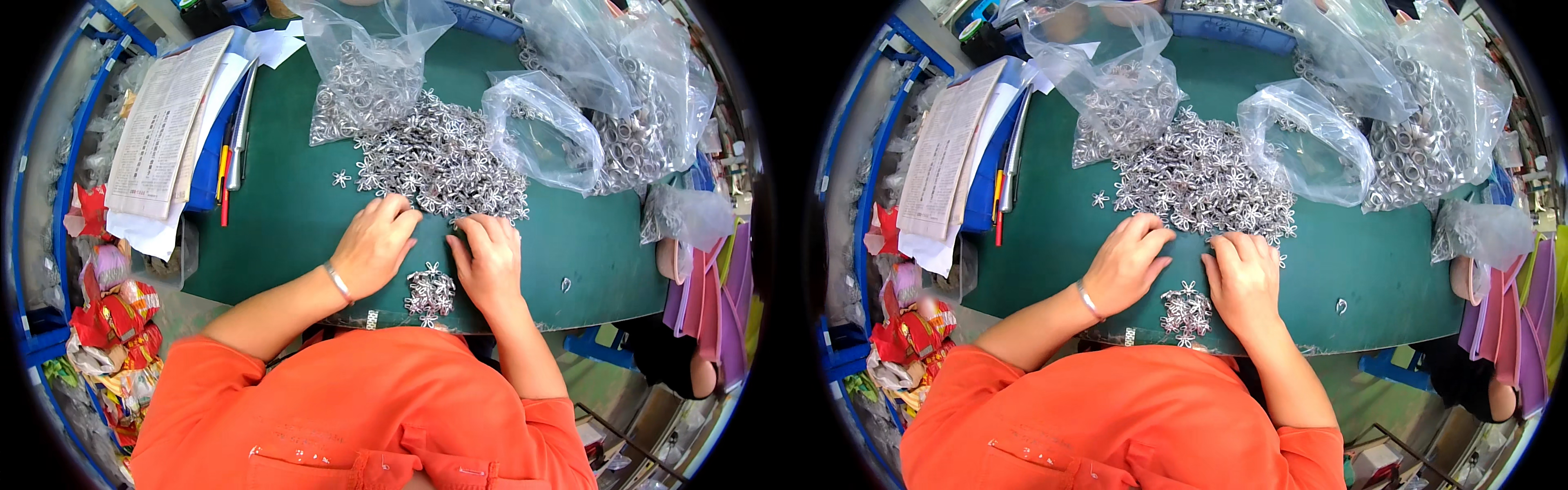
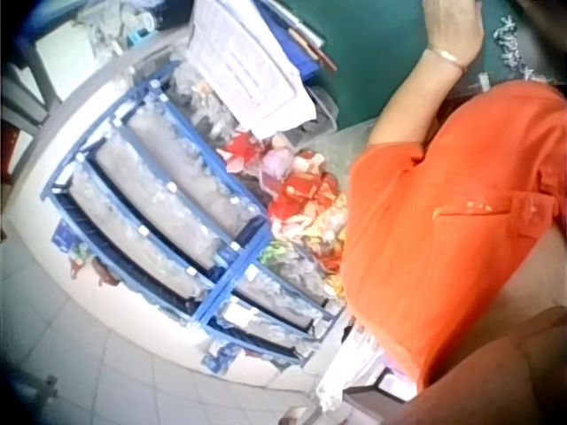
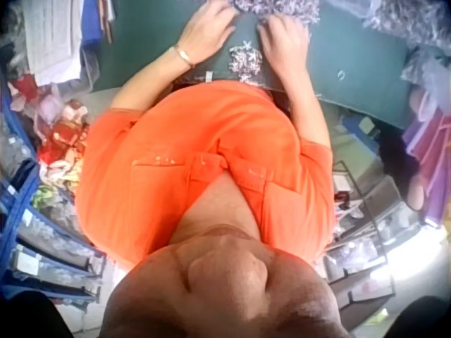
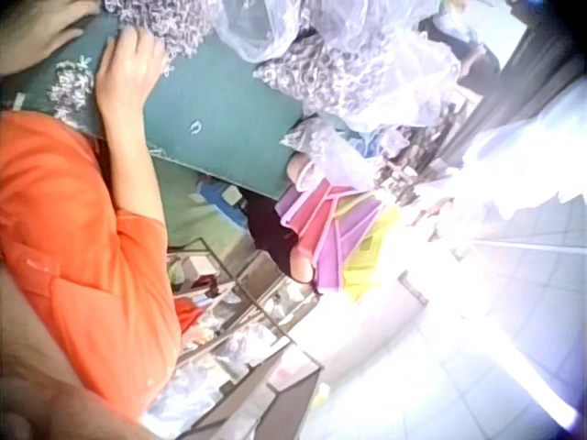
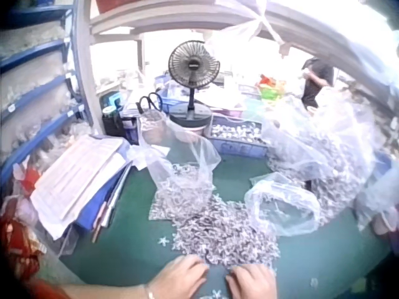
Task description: The person empties a plastic bag of small metal flower-shaped parts onto a workspace and sorts them by hand, separating individual pieces into clusters.
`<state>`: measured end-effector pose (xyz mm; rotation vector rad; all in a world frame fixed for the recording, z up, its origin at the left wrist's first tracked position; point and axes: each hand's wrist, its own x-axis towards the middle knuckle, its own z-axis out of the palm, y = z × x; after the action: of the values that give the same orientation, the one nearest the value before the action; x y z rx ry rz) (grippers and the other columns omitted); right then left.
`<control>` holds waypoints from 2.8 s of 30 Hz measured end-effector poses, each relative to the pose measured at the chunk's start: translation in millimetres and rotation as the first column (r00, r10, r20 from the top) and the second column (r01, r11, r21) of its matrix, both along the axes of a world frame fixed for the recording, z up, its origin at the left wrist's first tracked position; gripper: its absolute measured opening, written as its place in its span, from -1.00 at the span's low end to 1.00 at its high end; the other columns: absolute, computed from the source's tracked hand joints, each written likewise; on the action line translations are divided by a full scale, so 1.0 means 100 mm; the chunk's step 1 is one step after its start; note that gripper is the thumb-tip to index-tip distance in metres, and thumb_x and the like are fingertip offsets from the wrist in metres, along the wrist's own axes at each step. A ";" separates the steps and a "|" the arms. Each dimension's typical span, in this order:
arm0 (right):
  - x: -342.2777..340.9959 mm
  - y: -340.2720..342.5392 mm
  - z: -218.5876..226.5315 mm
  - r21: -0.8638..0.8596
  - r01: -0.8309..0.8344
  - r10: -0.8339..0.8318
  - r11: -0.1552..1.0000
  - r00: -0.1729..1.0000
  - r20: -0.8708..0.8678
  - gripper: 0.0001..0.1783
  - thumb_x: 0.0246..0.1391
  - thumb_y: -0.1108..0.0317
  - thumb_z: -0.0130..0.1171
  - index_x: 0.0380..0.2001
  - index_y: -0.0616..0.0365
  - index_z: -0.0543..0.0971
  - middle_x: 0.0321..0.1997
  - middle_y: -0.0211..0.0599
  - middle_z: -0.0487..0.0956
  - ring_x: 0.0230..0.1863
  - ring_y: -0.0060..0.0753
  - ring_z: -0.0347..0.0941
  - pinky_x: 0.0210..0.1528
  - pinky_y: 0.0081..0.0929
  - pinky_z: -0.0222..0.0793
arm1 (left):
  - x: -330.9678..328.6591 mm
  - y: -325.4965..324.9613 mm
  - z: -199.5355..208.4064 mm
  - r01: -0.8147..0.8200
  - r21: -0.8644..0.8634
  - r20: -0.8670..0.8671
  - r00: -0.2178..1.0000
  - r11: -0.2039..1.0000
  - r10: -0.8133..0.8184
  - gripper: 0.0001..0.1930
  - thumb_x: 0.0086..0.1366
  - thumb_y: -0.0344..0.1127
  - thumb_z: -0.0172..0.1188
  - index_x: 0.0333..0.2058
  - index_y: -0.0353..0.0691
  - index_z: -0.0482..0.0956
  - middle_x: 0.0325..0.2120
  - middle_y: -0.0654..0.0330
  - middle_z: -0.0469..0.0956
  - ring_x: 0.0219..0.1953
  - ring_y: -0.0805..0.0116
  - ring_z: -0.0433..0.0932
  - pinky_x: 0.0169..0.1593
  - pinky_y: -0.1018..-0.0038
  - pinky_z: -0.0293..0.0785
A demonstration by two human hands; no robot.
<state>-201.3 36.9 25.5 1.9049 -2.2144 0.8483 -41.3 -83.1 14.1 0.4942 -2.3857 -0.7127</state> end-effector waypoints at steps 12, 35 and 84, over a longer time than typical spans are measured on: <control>-0.04 0.05 -0.05 0.040 -0.012 -0.003 0.999 0.934 0.358 -0.89 -0.04 0.56 0.23 -0.36 0.24 0.59 -0.38 -0.18 0.53 -0.33 -0.08 0.51 -0.29 -0.28 0.46 | 0.11 -0.05 -0.04 -0.019 0.390 0.092 0.996 0.921 -0.018 -0.93 0.17 -0.54 0.24 -0.35 -0.30 0.58 -0.43 0.15 0.51 -0.47 0.33 0.54 -0.37 0.47 0.46; -0.14 0.19 -0.02 0.028 -0.219 -0.095 0.975 -0.304 0.948 -0.87 0.16 0.50 0.18 -0.23 0.33 0.56 -0.37 -0.17 0.63 -0.41 -0.46 0.58 -0.43 -0.59 0.53 | 0.21 0.03 -0.05 0.231 0.878 -0.251 0.968 -0.420 0.009 -0.85 0.34 -0.40 0.16 -0.20 -0.37 0.54 -0.40 0.22 0.53 -0.39 0.50 0.51 -0.33 0.54 0.49; -0.09 0.35 -0.06 0.130 0.064 -0.097 0.989 0.958 0.271 -0.88 -0.01 0.52 0.25 -0.33 0.25 0.59 -0.37 -0.16 0.53 -0.37 -0.04 0.52 -0.33 -0.23 0.48 | 0.14 -0.15 0.05 -0.097 0.287 0.077 0.994 0.953 0.078 -0.89 0.18 -0.53 0.25 -0.30 -0.31 0.57 -0.42 0.16 0.50 -0.48 0.38 0.52 -0.39 0.50 0.45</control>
<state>-210.4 71.5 19.7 1.8271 -2.5389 1.0482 -27.0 -98.1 19.3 0.7515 -2.3109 -1.0280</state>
